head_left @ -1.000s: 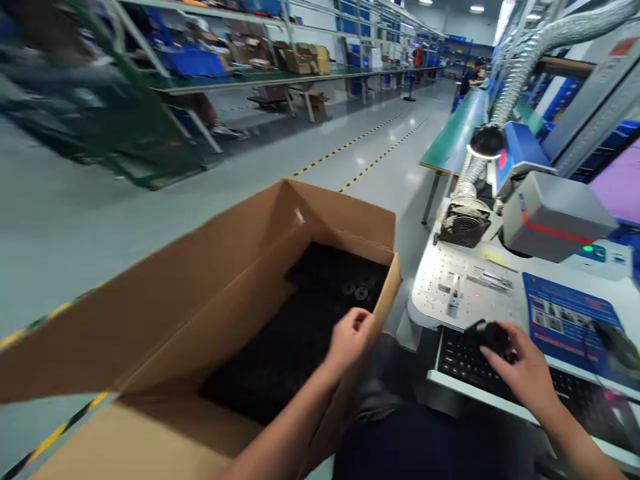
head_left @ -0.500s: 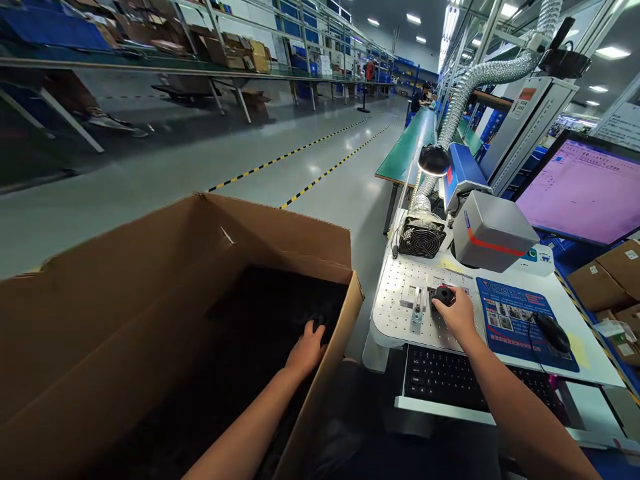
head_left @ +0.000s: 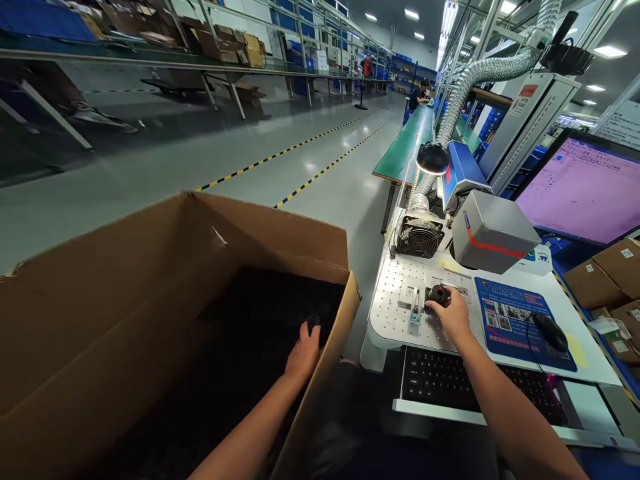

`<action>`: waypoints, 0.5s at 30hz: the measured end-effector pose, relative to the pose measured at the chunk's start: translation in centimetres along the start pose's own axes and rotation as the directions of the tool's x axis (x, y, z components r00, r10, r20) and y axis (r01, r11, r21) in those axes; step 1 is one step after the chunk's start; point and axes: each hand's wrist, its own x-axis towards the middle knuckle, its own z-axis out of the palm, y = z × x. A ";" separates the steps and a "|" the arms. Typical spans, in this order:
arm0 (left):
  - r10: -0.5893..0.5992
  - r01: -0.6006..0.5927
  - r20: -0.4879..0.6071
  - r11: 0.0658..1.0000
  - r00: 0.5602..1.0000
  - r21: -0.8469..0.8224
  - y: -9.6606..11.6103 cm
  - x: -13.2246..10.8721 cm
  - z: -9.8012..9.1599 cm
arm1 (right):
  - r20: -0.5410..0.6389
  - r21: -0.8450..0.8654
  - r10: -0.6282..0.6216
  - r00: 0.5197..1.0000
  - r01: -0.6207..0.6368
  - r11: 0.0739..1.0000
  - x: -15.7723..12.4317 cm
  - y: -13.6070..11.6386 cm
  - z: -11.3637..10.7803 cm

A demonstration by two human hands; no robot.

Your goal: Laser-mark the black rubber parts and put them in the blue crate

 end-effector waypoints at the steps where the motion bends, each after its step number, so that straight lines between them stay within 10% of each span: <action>1: 0.010 -0.010 0.005 1.000 1.000 -0.011 0.0 0.1 0.0 | 0.002 -0.012 0.000 1.000 0.000 1.000 0.0 0.1 -0.1; 15: 0.125 -0.110 0.110 0.986 0.986 -0.128 -0.3 0.8 -0.7 | 0.012 0.049 0.034 0.999 -0.035 0.998 -1.5 1.8 0.6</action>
